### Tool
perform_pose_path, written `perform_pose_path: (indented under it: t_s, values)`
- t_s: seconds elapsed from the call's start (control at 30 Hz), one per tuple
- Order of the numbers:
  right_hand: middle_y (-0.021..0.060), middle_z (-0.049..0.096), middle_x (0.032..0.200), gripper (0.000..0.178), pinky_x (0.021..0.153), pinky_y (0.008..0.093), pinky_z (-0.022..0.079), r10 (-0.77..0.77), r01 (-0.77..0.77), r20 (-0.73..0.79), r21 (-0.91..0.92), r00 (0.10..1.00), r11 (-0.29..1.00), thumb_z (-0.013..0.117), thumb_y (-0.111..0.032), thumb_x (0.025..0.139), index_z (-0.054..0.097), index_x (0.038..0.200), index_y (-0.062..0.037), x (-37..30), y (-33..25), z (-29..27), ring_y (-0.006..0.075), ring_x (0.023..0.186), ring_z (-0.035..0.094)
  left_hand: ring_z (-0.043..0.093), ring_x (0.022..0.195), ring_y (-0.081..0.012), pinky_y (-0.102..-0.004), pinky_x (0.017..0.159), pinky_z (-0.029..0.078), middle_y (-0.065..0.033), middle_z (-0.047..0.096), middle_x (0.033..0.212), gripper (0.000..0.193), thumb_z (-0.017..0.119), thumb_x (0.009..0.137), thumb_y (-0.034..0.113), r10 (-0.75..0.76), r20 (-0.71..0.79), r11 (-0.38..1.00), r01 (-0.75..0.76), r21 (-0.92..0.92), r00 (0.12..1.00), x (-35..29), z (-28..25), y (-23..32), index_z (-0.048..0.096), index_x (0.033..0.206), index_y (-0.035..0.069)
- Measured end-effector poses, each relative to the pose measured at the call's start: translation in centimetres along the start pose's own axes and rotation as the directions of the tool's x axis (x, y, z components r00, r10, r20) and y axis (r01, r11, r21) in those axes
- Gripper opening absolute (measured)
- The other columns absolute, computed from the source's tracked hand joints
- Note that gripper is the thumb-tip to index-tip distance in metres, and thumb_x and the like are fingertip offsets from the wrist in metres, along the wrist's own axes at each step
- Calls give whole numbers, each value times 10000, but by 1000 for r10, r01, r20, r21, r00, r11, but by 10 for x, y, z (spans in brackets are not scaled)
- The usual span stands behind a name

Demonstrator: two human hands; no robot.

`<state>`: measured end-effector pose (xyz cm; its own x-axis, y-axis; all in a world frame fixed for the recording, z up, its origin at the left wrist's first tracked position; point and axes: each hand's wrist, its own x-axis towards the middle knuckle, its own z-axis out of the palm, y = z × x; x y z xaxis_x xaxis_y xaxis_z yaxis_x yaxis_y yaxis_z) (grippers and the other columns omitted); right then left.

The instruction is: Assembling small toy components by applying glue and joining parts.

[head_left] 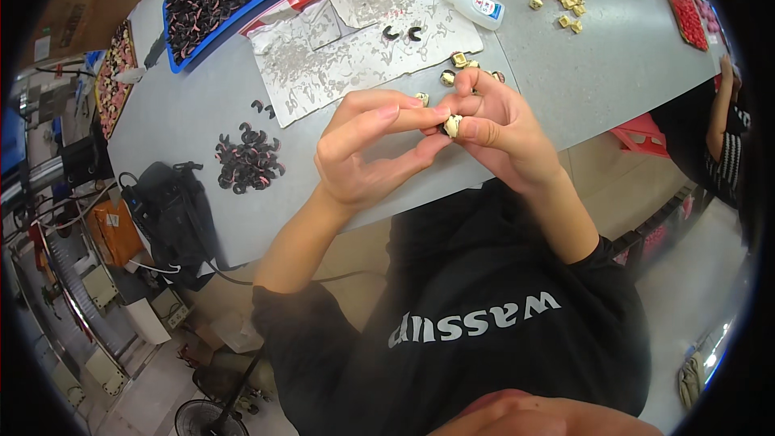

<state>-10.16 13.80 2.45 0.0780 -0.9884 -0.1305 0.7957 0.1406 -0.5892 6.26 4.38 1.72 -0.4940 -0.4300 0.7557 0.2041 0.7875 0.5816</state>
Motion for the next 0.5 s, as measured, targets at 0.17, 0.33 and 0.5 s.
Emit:
perform_pose_path:
  t_s: [0.17, 0.33, 0.5]
  values:
    - [187, 621, 1060, 326, 927, 391, 453, -14, 13, 19, 60, 1000, 998, 633, -17, 858, 373, 1051, -57, 1, 2, 4, 261, 1021, 599, 614, 870, -236, -302, 715, 517, -119, 707, 896, 759, 823, 625, -46, -8, -7, 1000, 8, -10, 1000, 1, 1, 2, 380, 1234, 41]
    - [191, 608, 1030, 352, 924, 386, 456, -25, 25, 3, 65, 1000, 998, 640, -17, 847, 338, 1027, -31, 1, 3, 6, 267, 1005, 600, 581, 900, -251, -280, 627, 526, -177, 682, 904, 792, 789, 666, -70, -58, 123, 998, 54, 37, 991, 4, -6, 7, 270, 1244, 79]
    - [168, 603, 976, 367, 891, 382, 480, -25, 24, 15, 47, 1000, 999, 651, -10, 832, 330, 1008, -33, 0, 1, 8, 265, 996, 605, 610, 874, -237, -310, 743, 510, -107, 706, 902, 745, 841, 614, -20, -24, 11, 999, 24, -36, 1000, 3, -1, 4, 394, 1207, 44]
